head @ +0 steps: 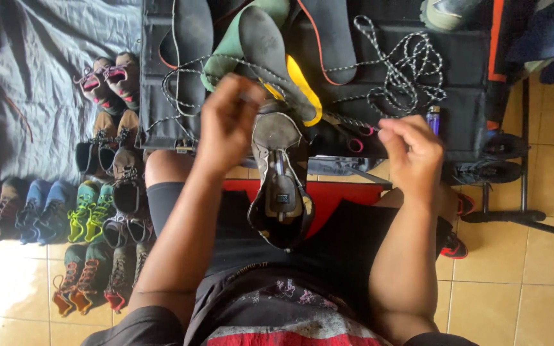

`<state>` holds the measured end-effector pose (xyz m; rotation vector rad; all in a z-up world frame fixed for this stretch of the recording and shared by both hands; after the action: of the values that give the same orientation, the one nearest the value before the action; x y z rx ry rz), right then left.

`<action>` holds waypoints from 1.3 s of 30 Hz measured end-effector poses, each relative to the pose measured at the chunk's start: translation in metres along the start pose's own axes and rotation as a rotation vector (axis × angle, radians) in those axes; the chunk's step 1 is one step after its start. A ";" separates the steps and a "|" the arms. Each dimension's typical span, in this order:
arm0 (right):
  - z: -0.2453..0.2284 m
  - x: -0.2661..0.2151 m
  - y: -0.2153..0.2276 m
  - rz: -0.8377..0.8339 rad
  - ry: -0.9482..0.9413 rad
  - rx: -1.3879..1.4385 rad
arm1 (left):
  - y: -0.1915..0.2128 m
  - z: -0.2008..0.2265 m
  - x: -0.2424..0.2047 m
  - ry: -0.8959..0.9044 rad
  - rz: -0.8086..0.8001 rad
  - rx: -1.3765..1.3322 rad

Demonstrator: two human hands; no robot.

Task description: The person threads a black and white rope through the eyelets of a shoe, ties a knot, and uses scissors to trim the excess rope. The person then uses a lighter to melt the rope ends to prevent fraying.

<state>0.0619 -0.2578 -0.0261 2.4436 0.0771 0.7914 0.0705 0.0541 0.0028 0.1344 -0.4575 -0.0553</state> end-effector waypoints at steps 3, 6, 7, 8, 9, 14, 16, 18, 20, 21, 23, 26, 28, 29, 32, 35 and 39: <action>0.007 0.011 0.003 0.066 -0.007 -0.076 | 0.024 -0.011 0.018 0.015 0.280 0.002; 0.022 0.017 0.004 0.047 -0.176 -0.237 | 0.052 -0.027 0.027 0.096 0.411 -0.083; 0.034 0.018 0.005 0.043 -0.194 -0.290 | 0.062 -0.033 0.029 0.121 0.542 -0.082; 0.046 0.019 0.005 0.039 -0.213 -0.342 | 0.073 -0.039 0.030 0.146 0.672 -0.081; 0.054 0.023 0.005 0.045 -0.215 -0.348 | 0.081 -0.050 0.030 0.144 0.666 -0.086; 0.104 0.052 0.009 -0.018 -0.378 -0.574 | 0.116 -0.099 0.018 0.175 0.928 -0.277; 0.105 0.078 0.008 0.029 -0.350 -0.524 | 0.118 -0.106 0.011 0.167 0.912 -0.246; 0.108 0.109 0.009 0.075 -0.316 -0.473 | 0.117 -0.114 0.008 0.155 0.900 -0.215; 0.107 0.137 0.011 0.257 -0.016 -0.364 | 0.115 -0.125 0.002 0.225 0.907 -0.072; 0.099 0.152 0.010 0.258 -0.013 -0.367 | 0.111 -0.126 0.002 0.224 0.907 -0.076; 0.081 0.179 0.010 0.297 0.185 0.056 | 0.100 -0.127 0.002 0.223 0.827 0.066; 0.096 0.187 -0.008 0.221 0.021 0.038 | 0.077 -0.119 0.004 0.248 0.706 0.088; 0.118 0.171 -0.031 0.145 0.098 -0.122 | 0.064 -0.115 0.006 0.277 0.656 0.175; 0.128 0.162 -0.044 0.064 0.173 -0.276 | 0.057 -0.113 0.007 0.307 0.607 0.266; 0.098 0.115 -0.069 -0.214 -0.153 -0.323 | 0.044 -0.112 0.005 0.327 0.497 0.254; 0.090 0.062 -0.093 -0.768 -0.229 -0.523 | 0.031 -0.119 0.000 0.295 0.498 0.285; 0.147 0.018 -0.117 -0.611 -0.227 -0.561 | 0.022 -0.102 0.004 0.325 0.450 0.178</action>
<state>0.1715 -0.2289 -0.1767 1.8041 0.4301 0.2143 0.1193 0.0871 -0.0829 0.2082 -0.1585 0.4443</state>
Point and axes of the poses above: each hand's wrist, its own x-axis towards the middle knuckle, its own y-axis out of the back of the hand, z = x × y, the point moved 2 cm from there along x, towards the middle knuckle, and after that the axes turned 5 degrees about -x, right-handed, at the moved point
